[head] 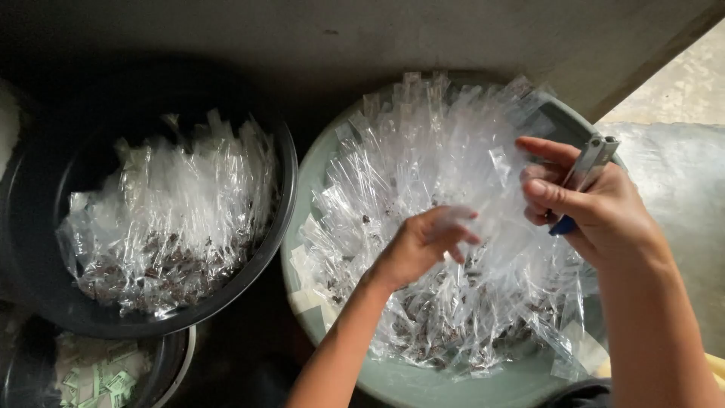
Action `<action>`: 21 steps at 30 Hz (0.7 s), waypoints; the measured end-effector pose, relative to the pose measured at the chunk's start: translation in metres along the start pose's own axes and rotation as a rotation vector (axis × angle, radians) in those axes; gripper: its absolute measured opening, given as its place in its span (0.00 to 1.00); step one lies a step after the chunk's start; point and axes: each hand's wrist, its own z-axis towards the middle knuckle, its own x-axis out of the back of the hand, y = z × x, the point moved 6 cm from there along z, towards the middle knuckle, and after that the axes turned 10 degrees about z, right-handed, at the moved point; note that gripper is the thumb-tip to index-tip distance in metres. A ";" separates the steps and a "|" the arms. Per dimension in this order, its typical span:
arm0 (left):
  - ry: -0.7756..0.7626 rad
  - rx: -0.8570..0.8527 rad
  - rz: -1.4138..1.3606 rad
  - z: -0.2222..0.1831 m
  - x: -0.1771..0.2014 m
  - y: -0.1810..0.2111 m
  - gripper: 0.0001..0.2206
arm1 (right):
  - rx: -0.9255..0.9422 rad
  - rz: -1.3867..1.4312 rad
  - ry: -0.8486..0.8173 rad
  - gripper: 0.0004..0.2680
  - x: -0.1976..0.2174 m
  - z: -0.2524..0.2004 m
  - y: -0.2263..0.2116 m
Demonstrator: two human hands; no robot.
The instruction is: Manually sealing small plastic bags containing items using a lighter and sorting them into different containers.
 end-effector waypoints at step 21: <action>0.176 0.062 0.154 -0.007 0.037 0.024 0.17 | -0.025 -0.226 -0.046 0.05 0.007 0.001 0.017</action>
